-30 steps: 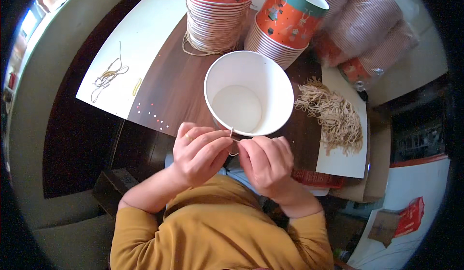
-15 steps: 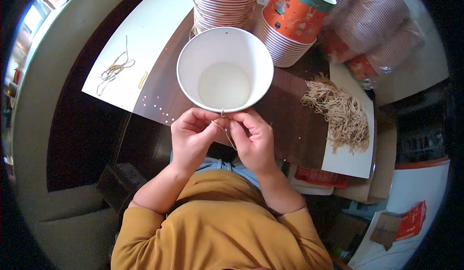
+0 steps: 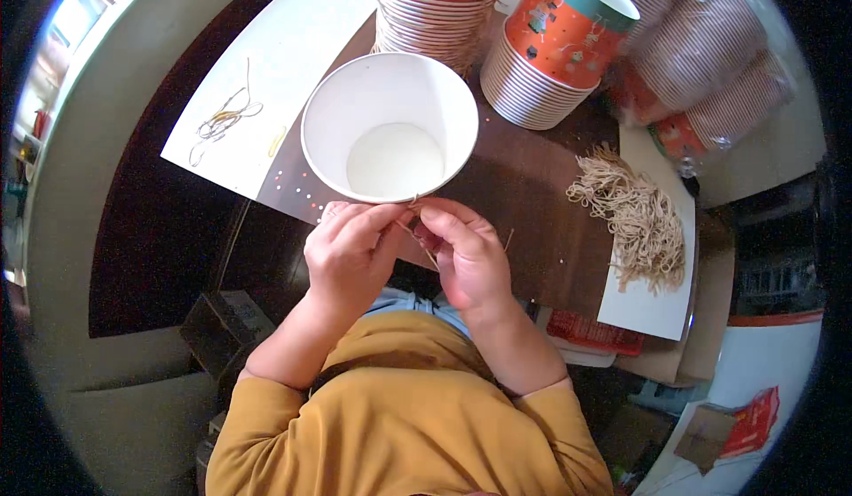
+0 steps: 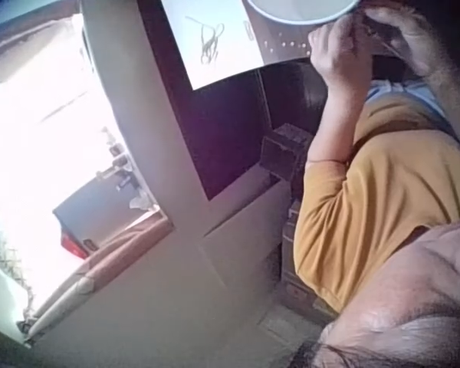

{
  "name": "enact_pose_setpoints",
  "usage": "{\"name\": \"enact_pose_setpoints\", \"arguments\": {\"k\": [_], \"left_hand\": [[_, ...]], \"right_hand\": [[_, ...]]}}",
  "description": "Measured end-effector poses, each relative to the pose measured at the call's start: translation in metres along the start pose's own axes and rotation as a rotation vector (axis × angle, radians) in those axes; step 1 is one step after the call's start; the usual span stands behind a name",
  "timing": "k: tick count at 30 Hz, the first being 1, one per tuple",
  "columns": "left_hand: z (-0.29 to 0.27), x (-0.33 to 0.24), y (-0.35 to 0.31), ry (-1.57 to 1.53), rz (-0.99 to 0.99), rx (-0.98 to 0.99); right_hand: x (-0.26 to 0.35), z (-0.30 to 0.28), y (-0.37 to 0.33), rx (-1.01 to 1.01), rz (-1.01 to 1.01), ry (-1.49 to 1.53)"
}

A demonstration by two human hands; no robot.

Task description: Attaching string handles to festive paper buckets.

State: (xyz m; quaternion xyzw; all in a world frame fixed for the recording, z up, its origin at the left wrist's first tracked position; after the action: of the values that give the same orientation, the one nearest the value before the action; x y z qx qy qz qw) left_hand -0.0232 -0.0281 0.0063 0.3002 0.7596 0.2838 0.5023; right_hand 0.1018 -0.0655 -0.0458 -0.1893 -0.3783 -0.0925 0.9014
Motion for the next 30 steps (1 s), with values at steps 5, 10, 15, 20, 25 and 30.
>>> {"name": "enact_pose_setpoints", "arguments": {"k": [5,10,15,20,25,30], "left_hand": [[0.004,-0.003,0.000,0.106,0.221,0.061],[0.004,-0.003,0.001,0.159,0.322,0.062],[0.004,-0.009,0.007,0.113,0.415,0.049],[-0.005,-0.001,0.006,0.146,0.362,0.052],[-0.007,-0.001,0.010,0.054,0.297,0.114],[-0.007,0.001,0.009,0.071,0.267,0.135]], "right_hand": [[0.004,-0.001,0.001,-0.019,-0.028,-0.101],[0.008,0.004,0.000,-0.040,-0.030,-0.134],[-0.006,-0.005,0.010,-0.013,0.144,-0.071],[0.002,-0.007,0.017,-0.054,0.121,-0.028],[0.007,-0.002,0.015,0.104,0.156,-0.252],[-0.004,0.011,0.011,0.158,0.259,-0.100]]}}
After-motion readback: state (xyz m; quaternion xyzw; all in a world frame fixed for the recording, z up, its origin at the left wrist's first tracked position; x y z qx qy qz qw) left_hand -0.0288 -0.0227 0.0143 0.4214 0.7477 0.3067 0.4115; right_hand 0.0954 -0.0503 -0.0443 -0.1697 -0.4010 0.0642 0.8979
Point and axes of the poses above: each hand's wrist, its own y-axis towards the middle knuckle, its own z-axis out of the palm, x = y × z, the point moved 5 cm from there along y, towards the middle knuckle, and after that the axes turned 7 degrees about -x, right-handed, at the moved point
